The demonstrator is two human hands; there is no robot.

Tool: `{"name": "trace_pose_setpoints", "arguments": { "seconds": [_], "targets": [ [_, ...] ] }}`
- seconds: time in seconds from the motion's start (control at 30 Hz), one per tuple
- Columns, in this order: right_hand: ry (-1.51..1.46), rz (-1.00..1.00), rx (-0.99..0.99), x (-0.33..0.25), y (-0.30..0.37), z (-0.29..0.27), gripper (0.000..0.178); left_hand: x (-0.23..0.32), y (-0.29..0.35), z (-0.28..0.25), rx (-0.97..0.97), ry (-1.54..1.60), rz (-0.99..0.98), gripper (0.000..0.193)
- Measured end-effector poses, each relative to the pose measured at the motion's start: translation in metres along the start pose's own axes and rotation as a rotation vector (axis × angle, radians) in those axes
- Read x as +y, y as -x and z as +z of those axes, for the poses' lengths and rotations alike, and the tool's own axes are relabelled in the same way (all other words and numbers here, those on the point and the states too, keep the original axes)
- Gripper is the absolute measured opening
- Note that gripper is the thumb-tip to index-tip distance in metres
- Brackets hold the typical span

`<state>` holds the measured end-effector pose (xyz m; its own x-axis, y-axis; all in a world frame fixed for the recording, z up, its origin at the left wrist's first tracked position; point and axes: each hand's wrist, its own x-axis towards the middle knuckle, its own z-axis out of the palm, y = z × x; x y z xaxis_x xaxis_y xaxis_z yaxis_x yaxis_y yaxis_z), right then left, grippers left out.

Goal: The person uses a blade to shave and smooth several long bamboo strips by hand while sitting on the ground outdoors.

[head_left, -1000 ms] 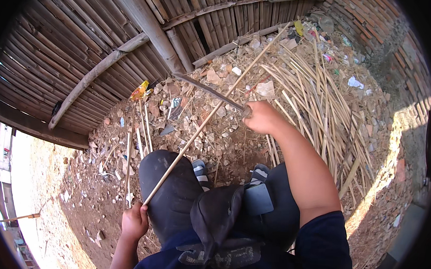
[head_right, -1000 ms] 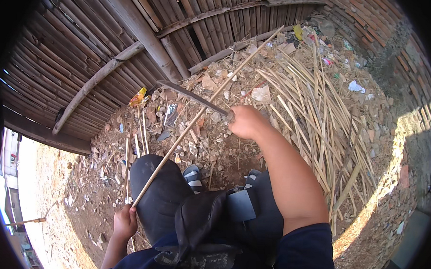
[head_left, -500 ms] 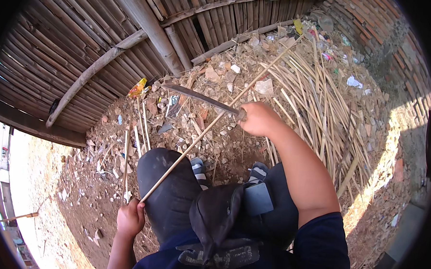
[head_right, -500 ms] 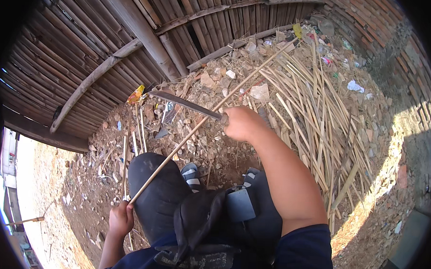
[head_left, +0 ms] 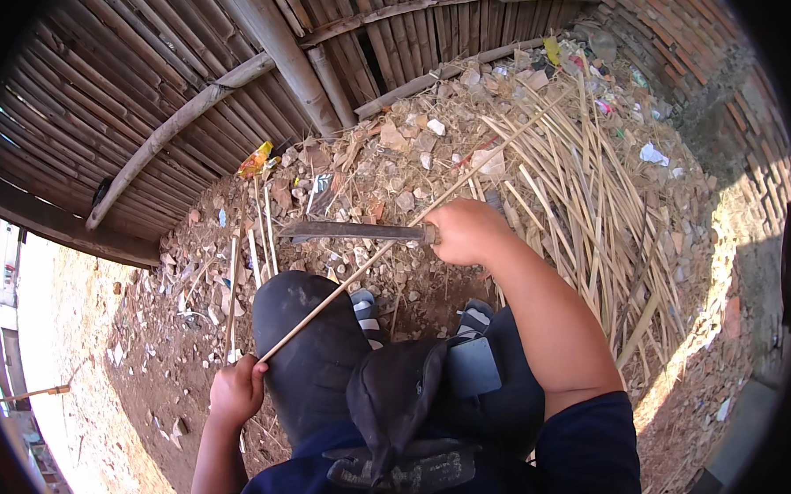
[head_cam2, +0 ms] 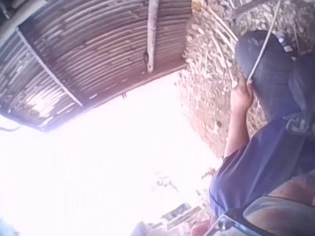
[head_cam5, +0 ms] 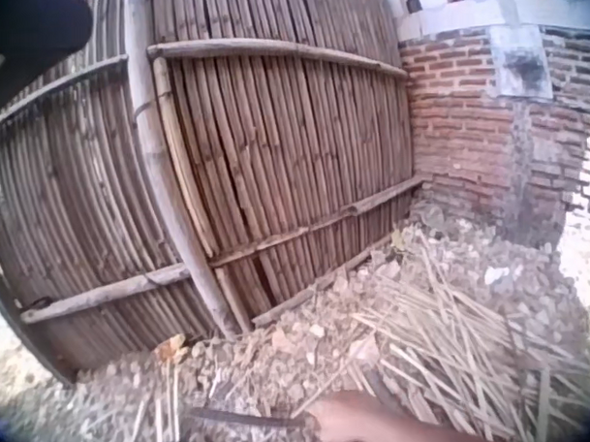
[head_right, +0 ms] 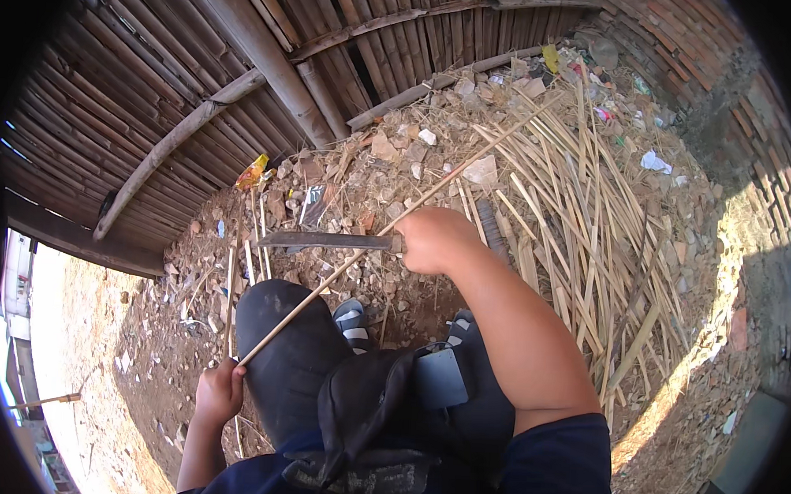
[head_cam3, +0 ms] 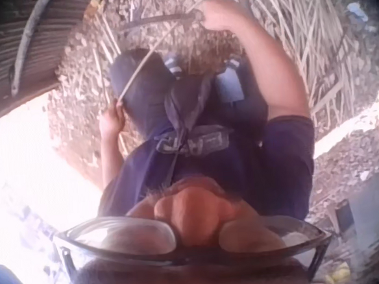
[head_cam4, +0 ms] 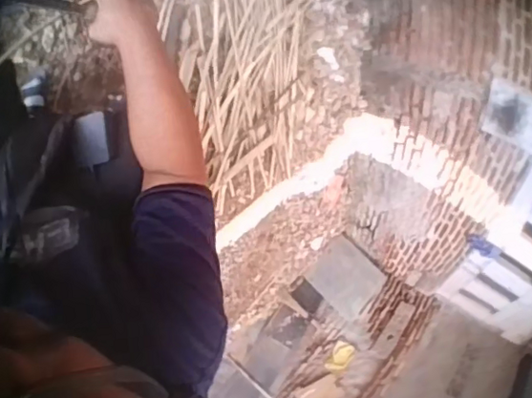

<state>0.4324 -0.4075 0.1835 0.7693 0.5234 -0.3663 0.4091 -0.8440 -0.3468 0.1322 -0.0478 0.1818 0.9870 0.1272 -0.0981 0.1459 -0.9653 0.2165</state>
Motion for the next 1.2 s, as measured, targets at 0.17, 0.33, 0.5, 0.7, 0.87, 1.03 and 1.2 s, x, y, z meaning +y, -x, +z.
{"name": "trace_pose_setpoints", "arguments": {
  "seconds": [0.17,0.33,0.5,0.7,0.87,1.03,1.2],
  "targets": [
    [-0.373,0.212,0.231,0.072,-0.002,-0.004,0.043,0.003,-0.008,0.009,0.032,0.090,-0.001,0.030],
    [-0.358,0.208,0.318,0.035,0.013,-0.008,0.040,-0.003,-0.003,0.013,0.001,0.194,-0.032,0.034],
    [-0.209,0.034,0.037,0.024,-0.003,-0.001,0.029,0.002,-0.004,0.006,-0.011,0.148,-0.025,0.034],
    [-0.333,0.140,0.111,0.033,-0.012,0.006,0.037,0.007,-0.012,0.000,-0.035,0.168,-0.033,0.034],
    [-0.130,-0.059,0.126,0.010,-0.005,0.005,0.026,0.004,-0.004,0.005,0.004,0.103,-0.047,0.033],
    [-0.290,0.158,0.169,0.070,-0.020,0.003,0.039,0.009,-0.014,0.004,-0.006,0.078,-0.061,0.033],
    [-0.177,0.083,0.218,0.033,-0.007,0.002,0.036,0.015,-0.007,0.000,0.001,0.148,-0.062,0.035]
  ]
}}
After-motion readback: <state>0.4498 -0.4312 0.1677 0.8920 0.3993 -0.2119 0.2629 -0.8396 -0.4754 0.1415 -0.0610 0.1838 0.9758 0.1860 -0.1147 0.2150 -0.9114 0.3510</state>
